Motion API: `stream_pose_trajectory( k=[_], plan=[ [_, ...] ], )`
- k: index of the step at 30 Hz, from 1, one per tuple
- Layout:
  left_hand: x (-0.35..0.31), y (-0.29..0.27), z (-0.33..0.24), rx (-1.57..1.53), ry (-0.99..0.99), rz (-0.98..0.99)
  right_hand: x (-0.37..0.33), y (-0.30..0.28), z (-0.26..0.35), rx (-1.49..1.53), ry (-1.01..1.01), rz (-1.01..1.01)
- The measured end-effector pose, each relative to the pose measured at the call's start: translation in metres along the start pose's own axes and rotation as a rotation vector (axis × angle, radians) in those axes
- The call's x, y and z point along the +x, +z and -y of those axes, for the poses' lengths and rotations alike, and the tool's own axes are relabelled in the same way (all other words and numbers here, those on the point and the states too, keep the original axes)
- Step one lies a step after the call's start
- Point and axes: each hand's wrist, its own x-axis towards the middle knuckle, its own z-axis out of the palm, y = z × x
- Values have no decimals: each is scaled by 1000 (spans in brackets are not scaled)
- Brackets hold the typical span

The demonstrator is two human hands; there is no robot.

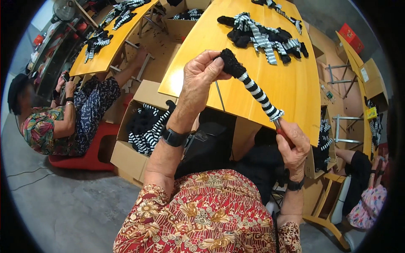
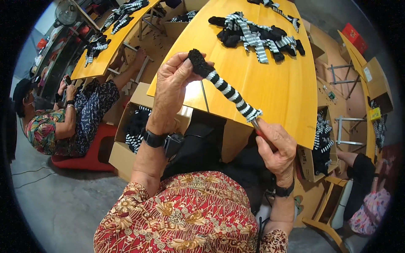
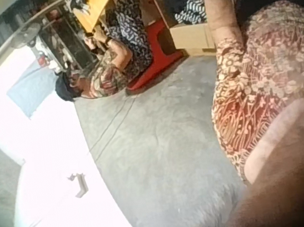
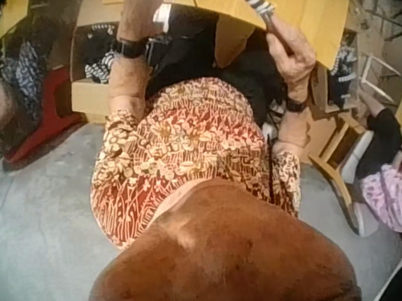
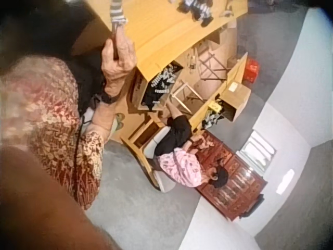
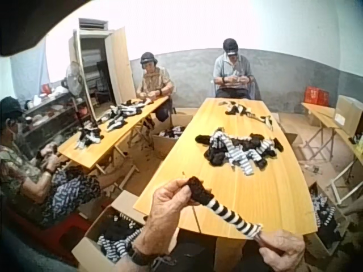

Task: The person turns black and white striped socks inside out using a red-handled metal tool. They insert the tool into the sock opening, pull the fabric over the tool, and slide it down to invert the sock. The process is repeated for multiple socks, with finished items placed on the table.

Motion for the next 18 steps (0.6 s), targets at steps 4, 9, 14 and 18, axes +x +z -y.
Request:
stream_pose_trajectory(
  k=[4, 9, 14, 18],
  plan=[
    [-3, 8, -3, -20, 5, 37, -4, -5, -4, -21, -19, 38],
    [-2, 10, 1, -105, 27, -14, -3, 12, 1, -44, -78, -51],
    [-6, 24, 5, -229, 22, -111, -11, 36, -3, 52, -26, -114],
    [-11, 29, 14, -178, 43, -152, -10, 45, -3, 94, 29, -137]
  ],
)
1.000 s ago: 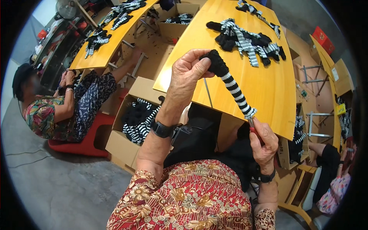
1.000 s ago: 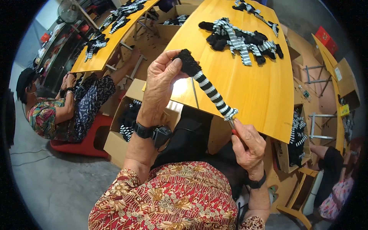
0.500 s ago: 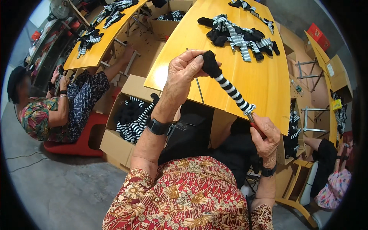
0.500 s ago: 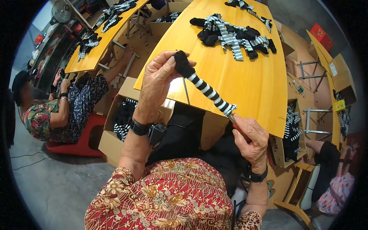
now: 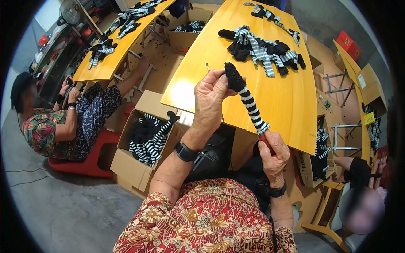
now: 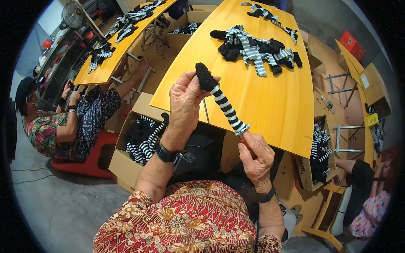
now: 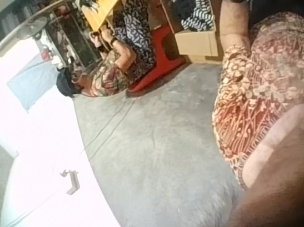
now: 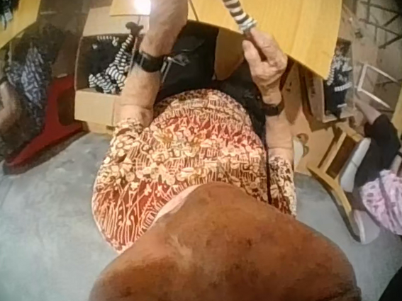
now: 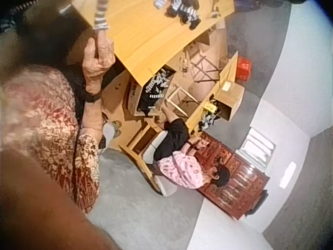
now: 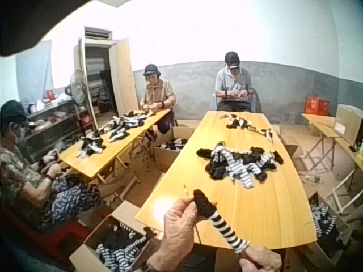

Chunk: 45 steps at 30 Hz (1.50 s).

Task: The person turns black and white striped socks inside out using a red-handled metal tool. They insert the tool into the sock opening, pull the fabric over the tool, and slide it down to invert the sock. The process is repeated for multiple socks, with finished items placed on the table.

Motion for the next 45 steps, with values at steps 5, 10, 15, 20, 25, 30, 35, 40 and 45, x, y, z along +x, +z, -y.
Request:
stream_pose_trajectory(
  k=[5, 10, 15, 20, 25, 30, 35, 40, 45],
  plan=[
    [-5, 9, 14, 19, 86, -93, 4, 18, 7, -20, -22, -72],
    [2, 0, -15, 53, -32, 14, 8, 8, 13, -71, -61, -57],
    [14, -12, -37, -101, -187, 189, 8, 1, 11, -32, -128, 25],
    [10, -4, -28, -40, 19, 77, -12, 3, 18, 529, 336, 110],
    [5, 5, -15, 185, 204, 0, -17, 21, 23, 933, 502, 54],
    [1, 2, -3, 175, 191, 0, -16, 32, 35, 855, 491, -104],
    [-2, 3, -9, -30, 67, 19, -14, 36, 25, 176, 131, -88],
    [2, -6, -33, -76, -44, 70, -13, 21, 22, 126, 15, 4],
    [4, -5, -21, 31, 67, -42, -25, 24, 30, 424, 306, -2]
  ],
)
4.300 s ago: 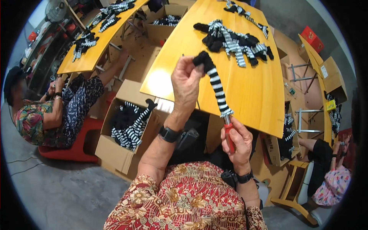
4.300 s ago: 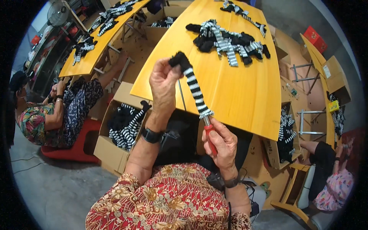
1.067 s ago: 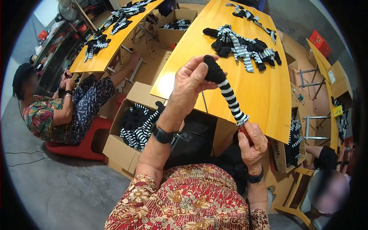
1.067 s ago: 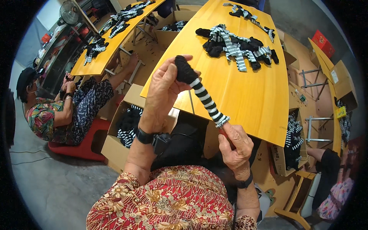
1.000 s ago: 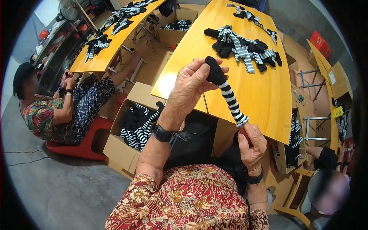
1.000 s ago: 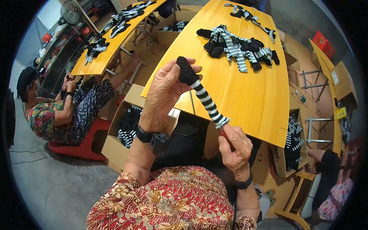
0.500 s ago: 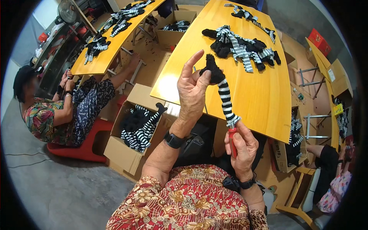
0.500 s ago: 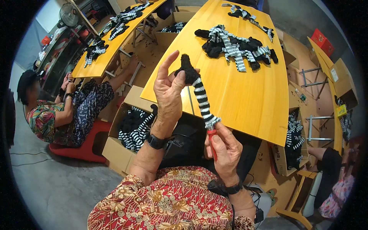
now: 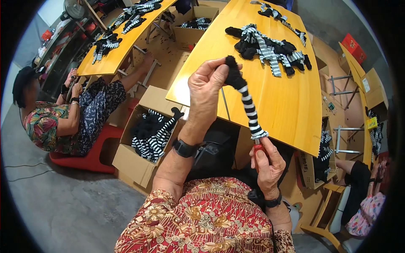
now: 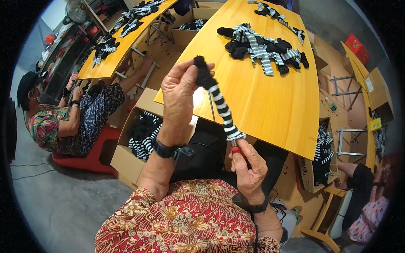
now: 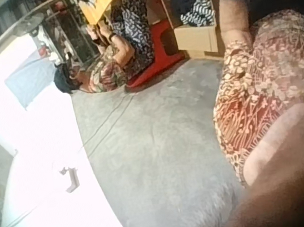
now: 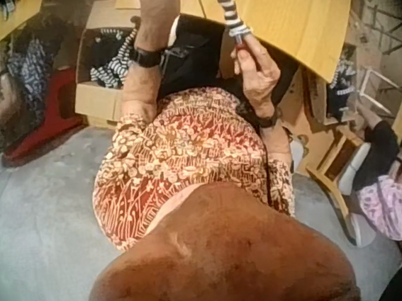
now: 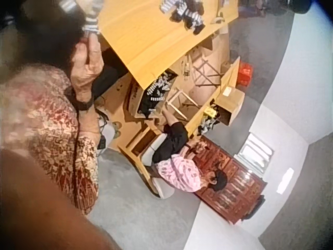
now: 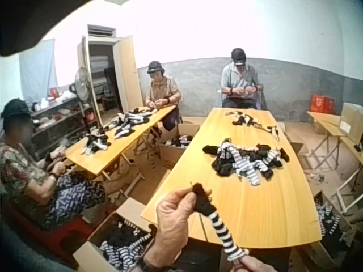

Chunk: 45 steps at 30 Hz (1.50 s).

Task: The person turns black and white striped socks inside out using a red-handled metal tool. They insert the tool into the sock opening, pull the fabric over the tool, and slide it down to invert the sock. The process is repeated for multiple socks, with finished items placed on the table.

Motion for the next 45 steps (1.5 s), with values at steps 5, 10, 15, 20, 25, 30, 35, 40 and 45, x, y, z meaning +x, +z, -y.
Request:
stream_pose_trajectory(
  k=[5, 10, 15, 20, 25, 30, 35, 40, 45],
  plan=[
    [-4, 3, 20, 49, -8, -21, 3, 12, -5, 59, 10, -82],
    [-7, 5, -3, 107, -4, 84, 13, -6, -3, 204, 227, -38],
    [11, -31, -21, 391, 149, 492, 13, -40, 1, 779, 437, 162],
    [11, -24, -33, 608, 180, 623, 2, -44, -15, 974, 513, 250],
    [11, -30, -31, 570, 97, 518, 0, -46, -12, 843, 541, 325],
    [7, -25, -23, 356, -76, 312, -8, -46, -6, 388, 388, 231],
    [10, -26, -14, 114, -143, 286, -14, -39, -12, 469, 284, 160],
    [10, -14, -13, 103, -78, 247, -3, -43, -10, 313, 296, 209],
    [6, -14, -5, 71, -109, 259, -7, -31, -9, 333, 239, 147]
  ],
)
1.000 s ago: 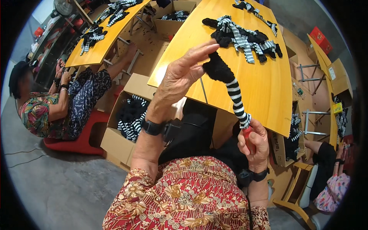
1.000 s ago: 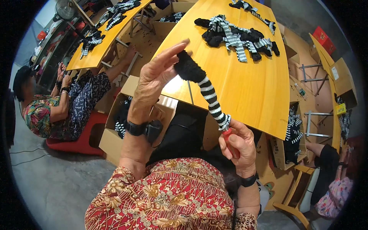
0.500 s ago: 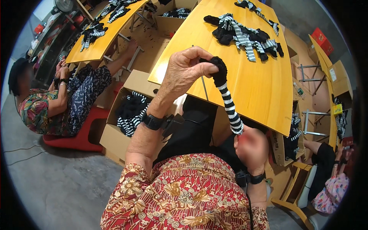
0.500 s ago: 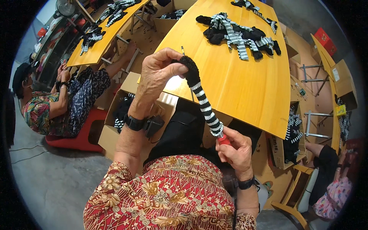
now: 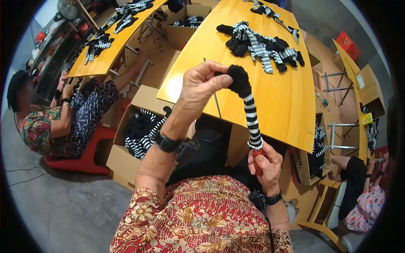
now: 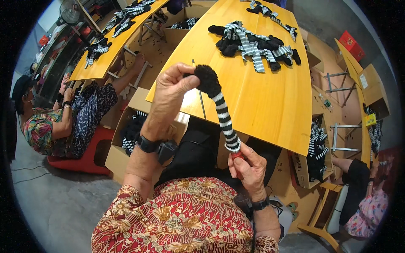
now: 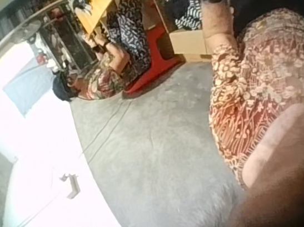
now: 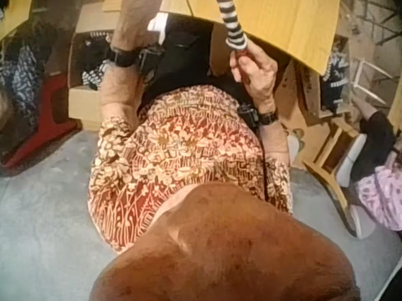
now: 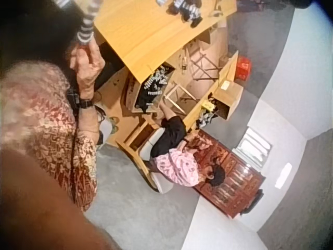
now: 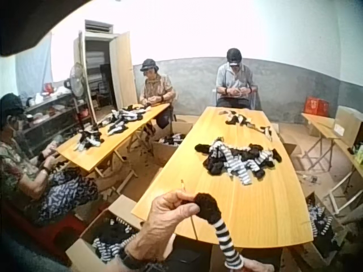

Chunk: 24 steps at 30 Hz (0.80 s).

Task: The person turns black and white striped socks inside out using a red-handled metal tool. They insert the tool into the sock opening, pull the fabric over the tool, and slide it down to invert the sock. The process is repeated for multiple socks, with finished items placed on the table.

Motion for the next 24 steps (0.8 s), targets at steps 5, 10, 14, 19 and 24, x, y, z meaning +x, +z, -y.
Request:
stream_pose_trajectory(
  k=[5, 10, 14, 19, 24],
  plan=[
    [-4, 11, 10, 28, 42, -2, 10, 9, 5, -30, -18, -36],
    [-7, 7, 13, -40, 21, -84, 16, 24, 2, -326, -123, -125],
    [-7, -5, -6, -54, -130, -112, 19, 12, 17, -459, -141, -34],
    [-4, -14, 1, -186, 10, -74, 16, 14, 14, -590, -224, -29],
    [-8, -3, 14, 24, 196, -219, 3, 23, -5, -747, -333, -142]
  ],
)
